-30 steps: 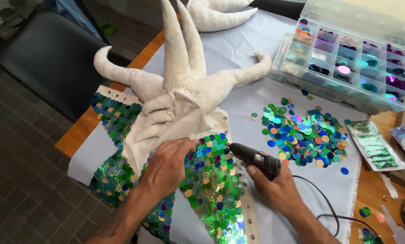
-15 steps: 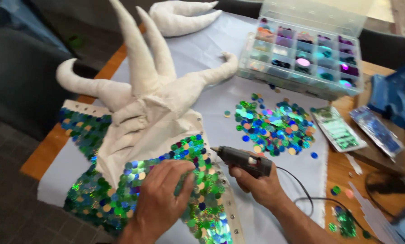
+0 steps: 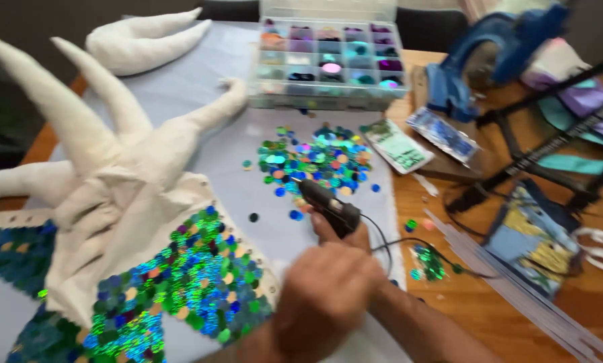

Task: Attaching sequins to a star-shaped stuffed fabric object using a hot glue gun.

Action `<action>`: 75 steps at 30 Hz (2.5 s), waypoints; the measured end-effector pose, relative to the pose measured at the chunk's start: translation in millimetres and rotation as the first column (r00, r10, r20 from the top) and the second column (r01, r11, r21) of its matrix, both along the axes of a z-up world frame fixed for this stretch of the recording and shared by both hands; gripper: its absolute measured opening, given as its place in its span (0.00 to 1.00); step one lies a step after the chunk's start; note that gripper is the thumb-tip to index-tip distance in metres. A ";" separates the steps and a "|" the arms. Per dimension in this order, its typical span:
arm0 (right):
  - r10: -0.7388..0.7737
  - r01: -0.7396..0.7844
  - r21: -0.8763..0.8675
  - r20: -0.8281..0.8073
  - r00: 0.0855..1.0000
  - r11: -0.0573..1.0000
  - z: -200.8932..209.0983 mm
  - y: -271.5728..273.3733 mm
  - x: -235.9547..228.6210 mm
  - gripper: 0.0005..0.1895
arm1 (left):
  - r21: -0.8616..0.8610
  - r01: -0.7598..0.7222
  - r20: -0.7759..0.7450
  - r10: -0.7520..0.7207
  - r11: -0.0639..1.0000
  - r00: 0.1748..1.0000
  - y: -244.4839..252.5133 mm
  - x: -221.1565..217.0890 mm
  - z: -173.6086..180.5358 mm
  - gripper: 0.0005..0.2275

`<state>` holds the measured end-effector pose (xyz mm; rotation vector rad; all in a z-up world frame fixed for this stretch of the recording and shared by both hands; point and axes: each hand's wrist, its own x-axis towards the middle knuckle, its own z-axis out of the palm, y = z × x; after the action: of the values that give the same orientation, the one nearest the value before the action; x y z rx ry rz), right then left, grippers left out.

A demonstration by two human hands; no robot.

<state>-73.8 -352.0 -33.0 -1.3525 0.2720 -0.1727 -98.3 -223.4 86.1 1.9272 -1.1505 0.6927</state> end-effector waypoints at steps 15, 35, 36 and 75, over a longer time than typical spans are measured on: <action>-0.095 0.106 -0.282 0.053 0.994 0.954 3.7 -7.5 7.6 0.13 | 0.480 0.228 0.021 -0.270 0.847 0.963 -227.5 40.2 -79.5 0.05; 0.394 -0.180 -0.576 0.271 0.878 0.798 69.2 -12.0 -44.8 0.20 | -0.638 -0.093 -0.761 -0.607 0.765 0.229 -2.1 33.8 -85.6 0.20; 0.389 -0.177 -0.576 0.269 0.881 0.798 71.1 -19.9 -49.3 0.20 | -0.638 -0.090 -0.761 -0.609 0.765 0.224 -2.3 39.2 -98.4 0.20; 0.461 0.292 -0.901 0.418 0.783 0.322 140.3 -8.0 -58.8 0.09 | -0.896 -0.189 -0.433 -0.885 0.401 0.175 37.5 51.1 -123.1 0.16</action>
<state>-132.6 -360.0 107.3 -2.4173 -0.6449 -0.7885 -47.3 -185.9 -36.9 0.6303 -0.2914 -0.3477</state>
